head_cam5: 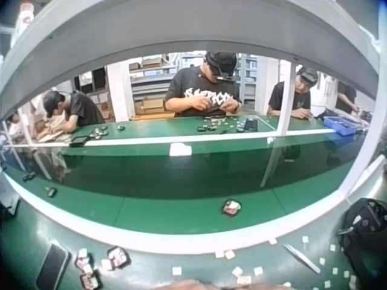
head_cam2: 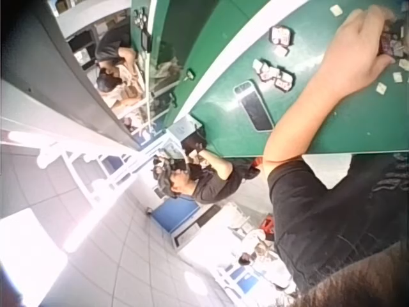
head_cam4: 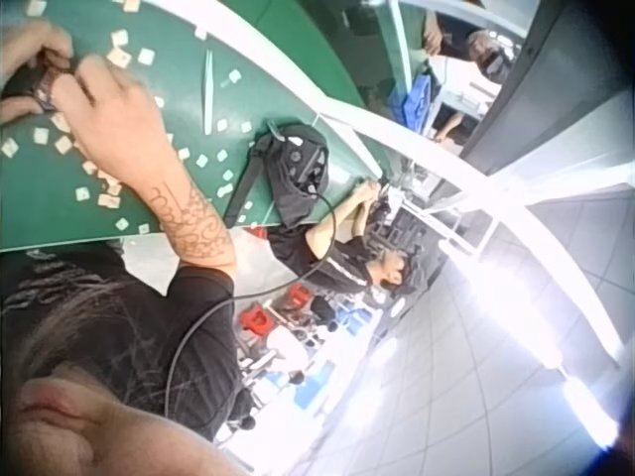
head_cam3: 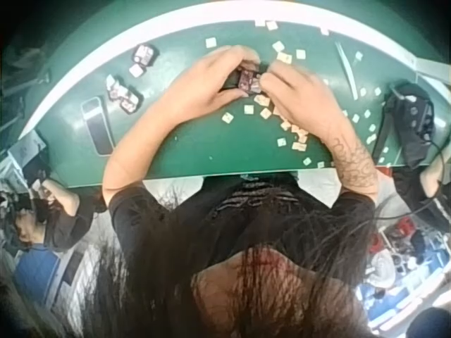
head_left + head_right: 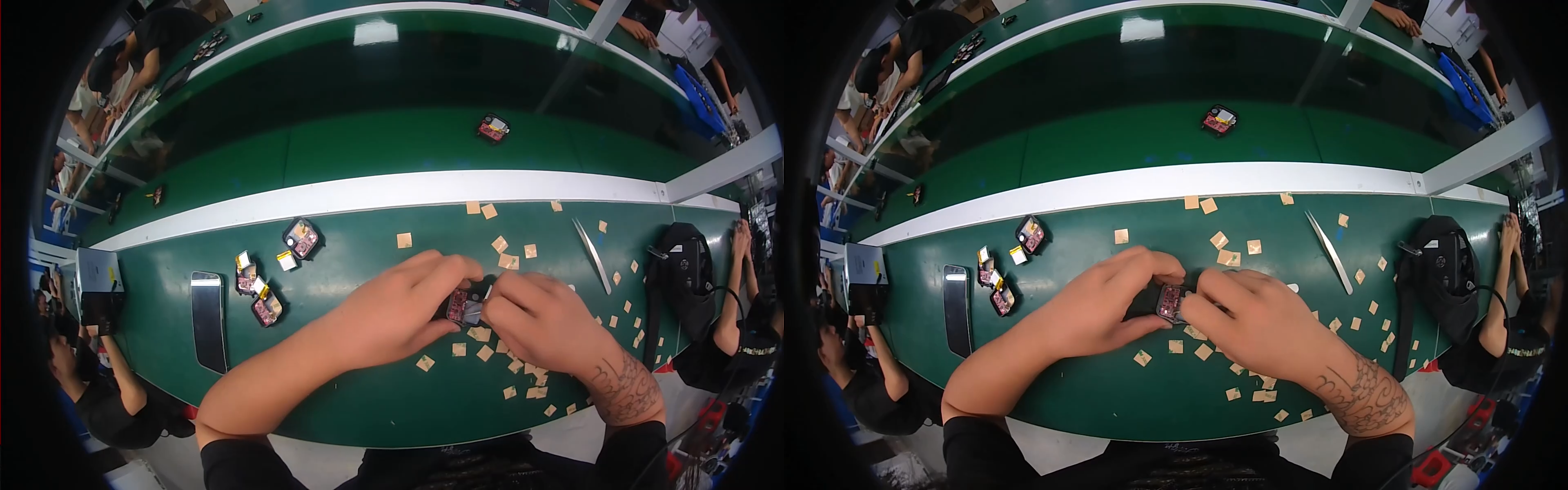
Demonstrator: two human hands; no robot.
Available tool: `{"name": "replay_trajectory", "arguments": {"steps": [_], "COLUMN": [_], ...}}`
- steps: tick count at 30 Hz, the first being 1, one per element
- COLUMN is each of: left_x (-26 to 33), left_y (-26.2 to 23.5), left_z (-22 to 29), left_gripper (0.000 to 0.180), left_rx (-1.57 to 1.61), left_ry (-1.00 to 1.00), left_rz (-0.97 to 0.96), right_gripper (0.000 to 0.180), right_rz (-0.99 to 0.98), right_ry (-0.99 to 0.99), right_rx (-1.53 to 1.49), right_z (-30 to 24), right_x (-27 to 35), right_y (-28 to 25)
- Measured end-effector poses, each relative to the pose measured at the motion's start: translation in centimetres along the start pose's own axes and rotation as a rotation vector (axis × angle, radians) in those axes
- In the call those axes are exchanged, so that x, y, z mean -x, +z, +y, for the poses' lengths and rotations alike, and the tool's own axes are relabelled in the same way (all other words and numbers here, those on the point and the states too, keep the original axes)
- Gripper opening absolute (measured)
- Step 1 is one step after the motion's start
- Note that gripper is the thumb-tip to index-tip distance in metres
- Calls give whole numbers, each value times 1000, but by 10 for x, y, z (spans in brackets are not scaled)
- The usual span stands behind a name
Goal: Assembling small electronic components by applying adhesive pads to circuit boards and logging production data in a notebook.
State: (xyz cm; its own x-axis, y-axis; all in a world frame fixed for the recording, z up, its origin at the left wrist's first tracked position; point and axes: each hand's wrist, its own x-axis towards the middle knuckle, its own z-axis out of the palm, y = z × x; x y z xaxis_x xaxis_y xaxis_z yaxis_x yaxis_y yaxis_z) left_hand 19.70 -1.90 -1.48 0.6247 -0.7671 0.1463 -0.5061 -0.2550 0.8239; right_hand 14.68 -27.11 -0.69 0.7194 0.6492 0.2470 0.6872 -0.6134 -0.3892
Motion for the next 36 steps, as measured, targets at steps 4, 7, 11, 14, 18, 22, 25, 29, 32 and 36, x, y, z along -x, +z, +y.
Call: {"name": "replay_trajectory", "arguments": {"steps": [4,7,11,14,18,22,25,29,32,36], "left_x": [-1,0,-2,-3,-2,-2,0,-1,-1,-1], "left_y": [-1,-3,-4,-4,-3,-1,0,0,-1,-1], "left_z": [-1,0,1,3,2,1,-1,-2,-2,-1], "left_gripper": [61,59,58,58,58,58,59,60,60,59], "left_rx": [36,21,24,3,-8,-11,-9,-21,-11,-5], "left_ry": [-12,-10,2,21,28,42,43,62,63,58], "left_rz": [-29,-33,-33,-36,-29,-35,-23,-13,-8,0], "right_gripper": [23,22,20,20,20,22,25,26,22,19], "right_rz": [10,37,59,50,51,35,-12,5,35,30], "right_ry": [-82,-119,-149,-146,-127,-113,-75,-1,23,40], "right_rx": [82,141,157,173,175,89,-31,-209,-333,-432], "right_z": [-7,-8,-9,-10,-8,-6,-1,6,9,12], "right_x": [-3,-3,-2,-1,1,0,1,3,3,1], "right_y": [-4,-4,-8,-10,-9,-8,-7,-5,-2,-1]}}
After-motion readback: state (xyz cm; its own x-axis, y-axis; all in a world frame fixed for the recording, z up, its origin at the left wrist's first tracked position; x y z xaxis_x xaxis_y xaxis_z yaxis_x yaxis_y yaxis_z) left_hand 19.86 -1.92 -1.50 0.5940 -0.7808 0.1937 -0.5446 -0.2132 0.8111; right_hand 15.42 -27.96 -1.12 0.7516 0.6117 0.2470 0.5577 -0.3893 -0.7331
